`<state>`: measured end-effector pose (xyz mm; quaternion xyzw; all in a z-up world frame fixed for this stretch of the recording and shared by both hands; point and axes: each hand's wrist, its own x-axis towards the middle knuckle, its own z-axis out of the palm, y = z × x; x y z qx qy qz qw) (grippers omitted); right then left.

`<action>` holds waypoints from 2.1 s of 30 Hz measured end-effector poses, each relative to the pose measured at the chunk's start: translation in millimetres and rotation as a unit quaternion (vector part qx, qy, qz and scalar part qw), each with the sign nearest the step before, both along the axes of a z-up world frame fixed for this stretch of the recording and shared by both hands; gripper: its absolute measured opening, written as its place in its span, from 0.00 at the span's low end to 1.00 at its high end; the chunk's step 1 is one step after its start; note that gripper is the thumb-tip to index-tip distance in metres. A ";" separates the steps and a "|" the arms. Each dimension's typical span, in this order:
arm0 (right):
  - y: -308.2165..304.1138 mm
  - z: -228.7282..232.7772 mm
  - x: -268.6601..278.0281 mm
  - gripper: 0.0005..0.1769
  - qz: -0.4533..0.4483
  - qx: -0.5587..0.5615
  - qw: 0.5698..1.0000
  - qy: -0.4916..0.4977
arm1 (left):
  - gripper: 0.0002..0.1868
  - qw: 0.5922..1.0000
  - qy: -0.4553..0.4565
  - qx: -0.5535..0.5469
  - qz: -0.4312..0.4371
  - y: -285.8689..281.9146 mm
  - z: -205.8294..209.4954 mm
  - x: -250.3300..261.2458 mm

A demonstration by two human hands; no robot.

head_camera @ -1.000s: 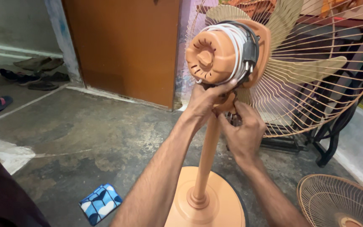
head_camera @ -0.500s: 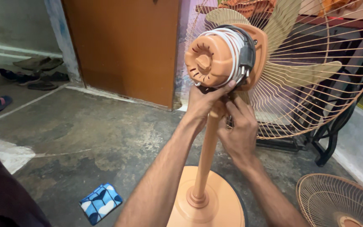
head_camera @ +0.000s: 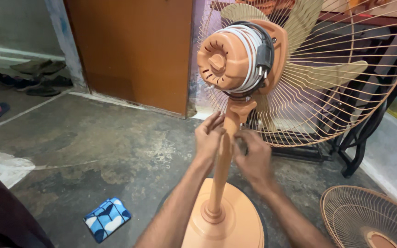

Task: The person disassembles a standing electric fan by hand, removing the front grille, the fan blade, and the rear grille. The components are placed on the floor beside the fan base.

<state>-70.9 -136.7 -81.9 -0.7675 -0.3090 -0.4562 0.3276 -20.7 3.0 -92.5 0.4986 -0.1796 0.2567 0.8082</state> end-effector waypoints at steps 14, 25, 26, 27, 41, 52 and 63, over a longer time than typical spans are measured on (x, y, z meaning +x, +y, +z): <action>0.8 -41.0 61.9 0.26 0.017 0.048 0.942 0.332 | 0.22 0.902 0.081 0.167 0.389 -56.8 46.5 -31.7; -6.6 -93.1 118.2 0.19 0.217 0.086 0.943 0.236 | 0.23 0.879 0.093 0.245 0.398 -53.3 37.4 -13.1; -3.5 -92.1 117.4 0.19 0.223 0.098 0.942 0.229 | 0.24 0.880 0.090 0.245 0.397 -53.4 38.1 -13.8; 0.2 -90.3 115.5 0.19 0.231 0.110 0.941 0.223 | 0.24 0.880 0.088 0.245 0.396 -51.9 39.0 -14.9; 20.7 -44.7 61.5 0.23 -0.066 0.128 0.945 0.293 | 0.18 0.920 0.063 0.275 0.271 -26.8 44.0 11.7; 39.4 -44.8 52.8 0.28 -0.137 0.206 0.949 0.197 | 0.24 0.961 0.001 0.272 0.051 -12.4 27.0 64.7; 10.0 -43.3 48.4 0.37 -0.036 0.138 0.970 0.198 | 0.24 0.983 -0.030 0.179 0.004 -26.2 23.5 45.7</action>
